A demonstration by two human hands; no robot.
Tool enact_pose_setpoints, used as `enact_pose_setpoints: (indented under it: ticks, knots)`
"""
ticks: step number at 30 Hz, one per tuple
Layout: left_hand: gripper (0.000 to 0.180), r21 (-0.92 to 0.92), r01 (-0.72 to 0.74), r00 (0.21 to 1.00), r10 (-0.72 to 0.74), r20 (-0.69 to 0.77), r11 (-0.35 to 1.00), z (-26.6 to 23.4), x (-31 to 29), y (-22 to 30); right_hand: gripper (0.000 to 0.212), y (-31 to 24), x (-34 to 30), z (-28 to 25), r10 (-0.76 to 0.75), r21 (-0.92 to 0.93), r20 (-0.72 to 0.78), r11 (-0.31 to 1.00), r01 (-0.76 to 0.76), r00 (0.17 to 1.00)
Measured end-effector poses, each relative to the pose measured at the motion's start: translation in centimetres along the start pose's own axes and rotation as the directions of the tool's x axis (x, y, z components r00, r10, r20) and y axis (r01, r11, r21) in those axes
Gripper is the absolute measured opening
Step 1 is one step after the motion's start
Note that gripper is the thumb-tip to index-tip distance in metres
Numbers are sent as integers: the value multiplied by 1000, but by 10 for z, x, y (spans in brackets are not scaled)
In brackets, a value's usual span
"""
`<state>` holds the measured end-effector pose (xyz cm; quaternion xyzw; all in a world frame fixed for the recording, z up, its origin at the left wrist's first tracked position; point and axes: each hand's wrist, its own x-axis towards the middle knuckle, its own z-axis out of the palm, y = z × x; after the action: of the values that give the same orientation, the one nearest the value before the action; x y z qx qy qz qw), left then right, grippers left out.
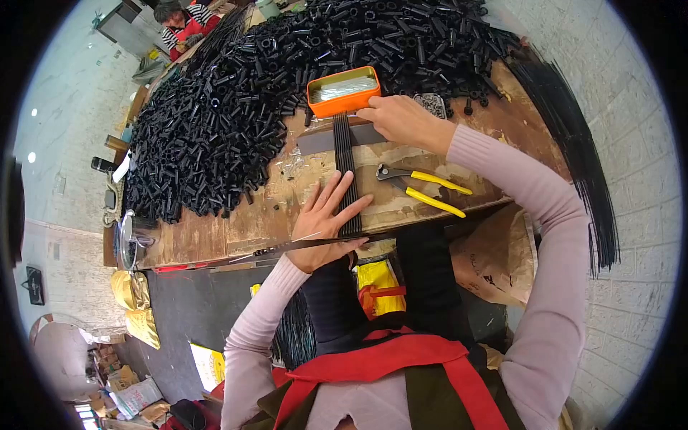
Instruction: Assembling and trimming wiring harness components using a jig and pliers.
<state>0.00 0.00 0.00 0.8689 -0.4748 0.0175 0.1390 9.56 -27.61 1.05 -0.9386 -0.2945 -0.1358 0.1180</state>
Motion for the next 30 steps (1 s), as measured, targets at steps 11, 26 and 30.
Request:
enact_pose_setpoints:
  ticks: [11, 26, 30]
  knots:
    - [82, 16, 1, 1000, -2, 18, 1000, -2, 1, 1, 8, 17, 8, 6, -110, -23, -163, 994, 107, 981]
    - [78, 6, 1, 999, 0, -43, 1000, -1, -1, 1, 11, 11, 11, 5, -91, 5, -95, 996, 92, 991]
    - [78, -4, -2, 999, 2, -43, 1000, 0, 0, 1, 11, 14, 13, 6, -108, -11, -129, 994, 108, 986]
